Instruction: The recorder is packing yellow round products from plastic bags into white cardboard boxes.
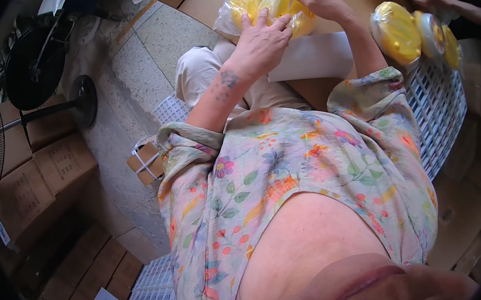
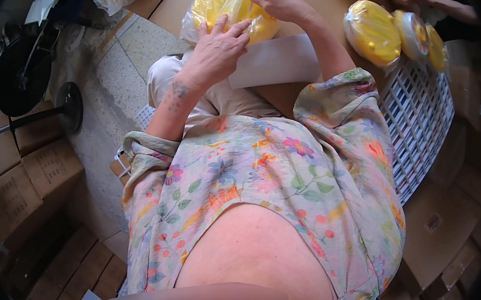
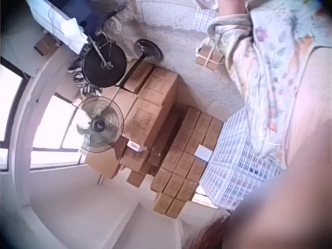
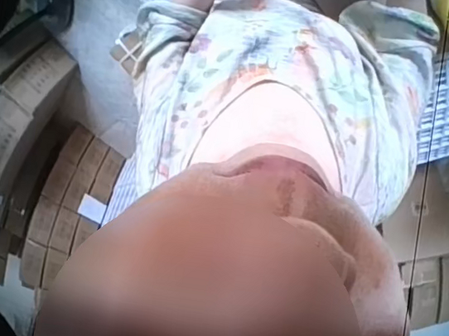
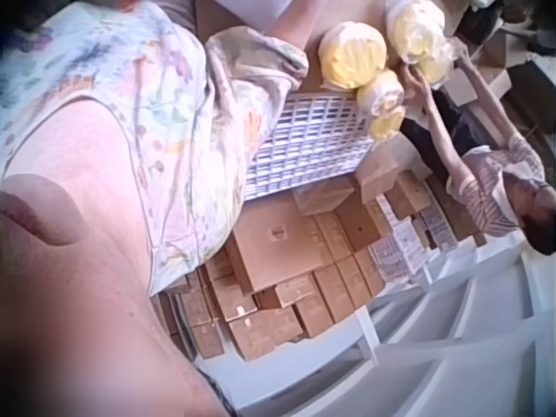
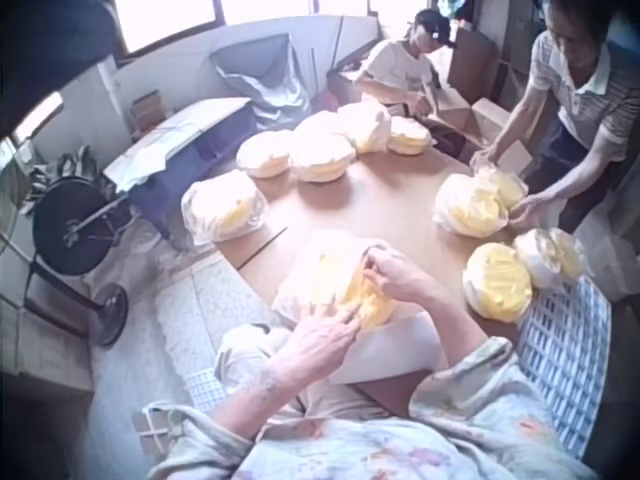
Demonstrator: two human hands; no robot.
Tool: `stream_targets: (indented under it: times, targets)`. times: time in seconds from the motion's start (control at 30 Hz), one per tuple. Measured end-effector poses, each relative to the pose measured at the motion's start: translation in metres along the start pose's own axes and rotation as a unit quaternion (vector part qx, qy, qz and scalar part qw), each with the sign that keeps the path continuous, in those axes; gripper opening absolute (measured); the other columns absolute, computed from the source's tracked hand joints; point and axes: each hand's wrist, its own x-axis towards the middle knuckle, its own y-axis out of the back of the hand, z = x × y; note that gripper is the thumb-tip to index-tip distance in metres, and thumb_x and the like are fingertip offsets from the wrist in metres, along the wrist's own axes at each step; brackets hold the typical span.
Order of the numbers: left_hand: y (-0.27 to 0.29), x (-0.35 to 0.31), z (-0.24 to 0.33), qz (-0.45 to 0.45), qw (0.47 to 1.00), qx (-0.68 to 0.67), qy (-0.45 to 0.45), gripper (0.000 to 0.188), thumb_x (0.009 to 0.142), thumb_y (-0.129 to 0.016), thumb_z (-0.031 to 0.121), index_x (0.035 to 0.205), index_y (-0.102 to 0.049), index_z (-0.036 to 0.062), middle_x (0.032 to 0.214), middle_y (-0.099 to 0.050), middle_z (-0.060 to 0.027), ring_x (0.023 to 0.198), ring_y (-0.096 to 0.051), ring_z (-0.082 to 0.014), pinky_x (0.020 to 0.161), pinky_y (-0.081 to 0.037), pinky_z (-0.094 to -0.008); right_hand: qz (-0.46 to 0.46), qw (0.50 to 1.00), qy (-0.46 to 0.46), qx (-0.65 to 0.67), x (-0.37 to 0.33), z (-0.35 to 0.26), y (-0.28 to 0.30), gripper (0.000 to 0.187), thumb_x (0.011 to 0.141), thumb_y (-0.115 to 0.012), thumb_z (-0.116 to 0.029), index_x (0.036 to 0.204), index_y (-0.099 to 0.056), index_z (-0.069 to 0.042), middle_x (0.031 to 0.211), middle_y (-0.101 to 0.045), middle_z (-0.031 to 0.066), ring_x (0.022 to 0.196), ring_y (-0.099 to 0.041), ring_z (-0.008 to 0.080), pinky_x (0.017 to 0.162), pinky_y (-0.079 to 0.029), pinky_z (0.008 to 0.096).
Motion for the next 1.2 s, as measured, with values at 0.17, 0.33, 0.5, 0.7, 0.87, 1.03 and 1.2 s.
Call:
stream_targets:
  times: [0.17, 0.33, 0.5, 0.7, 0.87, 1.03, 1.2]
  targets:
    - [-0.004, 0.003, -0.001, 0.000, 1.000, -0.003, 0.006, 0.025, 0.091, -0.058, 0.019, 0.115, -0.059, 0.0110, 0.149, -0.042, -0.0039, 0.135, -0.038, -0.0425, 0.099, -0.033, -0.0687, -0.020, 1.000, -0.004, -0.018, 0.004, 0.000, 0.001, 0.014, 0.091, -0.060, -0.010, 0.100, -0.058, 0.000, 0.104, -0.057, 0.0189, 0.099, -0.058, 0.0332, 0.087, -0.049, 0.0393]
    - [-0.002, 0.005, 0.000, -0.010, 1.000, -0.007, 0.007, 0.025, 0.091, -0.059, 0.020, 0.114, -0.060, 0.0116, 0.150, -0.040, -0.0050, 0.135, -0.039, -0.0423, 0.100, -0.032, -0.0695, -0.017, 1.000, 0.004, -0.014, 0.007, 0.007, -0.001, 0.012, 0.091, -0.060, -0.010, 0.096, -0.059, 0.000, 0.104, -0.057, 0.0192, 0.099, -0.058, 0.0344, 0.088, -0.049, 0.0394]
    - [0.001, 0.008, -0.001, -0.020, 1.000, -0.008, 0.005, 0.026, 0.089, -0.061, 0.020, 0.114, -0.060, 0.0118, 0.153, -0.037, -0.0062, 0.134, -0.039, -0.0422, 0.100, -0.031, -0.0695, -0.027, 0.999, -0.017, -0.026, 0.008, 0.004, 0.000, 0.011, 0.091, -0.060, -0.011, 0.094, -0.060, 0.000, 0.104, -0.057, 0.0192, 0.101, -0.057, 0.0349, 0.089, -0.048, 0.0397]
    - [-0.003, 0.010, -0.003, -0.002, 1.000, -0.022, -0.005, 0.026, 0.091, -0.049, 0.016, 0.109, -0.067, 0.0090, 0.150, -0.041, -0.0088, 0.126, -0.045, -0.0380, 0.099, -0.030, -0.0741, -0.018, 0.999, 0.005, -0.040, 0.006, -0.008, 0.004, 0.010, 0.090, -0.060, -0.011, 0.093, -0.061, -0.002, 0.106, -0.057, 0.0190, 0.103, -0.057, 0.0346, 0.091, -0.047, 0.0393]
    - [0.002, 0.015, -0.004, -0.022, 0.999, -0.033, -0.008, 0.024, 0.090, -0.050, 0.017, 0.104, -0.069, 0.0105, 0.149, -0.042, -0.0071, 0.122, -0.047, -0.0348, 0.096, -0.033, -0.0694, -0.013, 0.999, 0.008, -0.032, 0.005, -0.005, 0.003, 0.008, 0.089, -0.061, -0.009, 0.092, -0.061, -0.002, 0.107, -0.056, 0.0189, 0.103, -0.057, 0.0346, 0.091, -0.048, 0.0392]
    - [0.002, 0.017, -0.005, -0.019, 0.999, -0.033, -0.010, 0.023, 0.089, -0.052, 0.017, 0.101, -0.071, 0.0117, 0.145, -0.045, -0.0056, 0.119, -0.049, -0.0316, 0.093, -0.035, -0.0648, -0.004, 1.000, -0.002, -0.030, 0.004, -0.008, 0.002, 0.009, 0.089, -0.061, -0.009, 0.093, -0.060, -0.002, 0.107, -0.056, 0.0187, 0.101, -0.058, 0.0350, 0.089, -0.049, 0.0393]
    - [0.006, 0.018, -0.003, -0.025, 0.999, -0.022, -0.005, 0.024, 0.089, -0.052, 0.017, 0.101, -0.072, 0.0113, 0.139, -0.049, -0.0061, 0.118, -0.050, -0.0307, 0.094, -0.035, -0.0653, 0.015, 0.999, 0.006, -0.033, 0.001, -0.011, 0.003, 0.010, 0.088, -0.062, -0.010, 0.094, -0.060, -0.003, 0.109, -0.056, 0.0182, 0.099, -0.060, 0.0355, 0.087, -0.050, 0.0396]
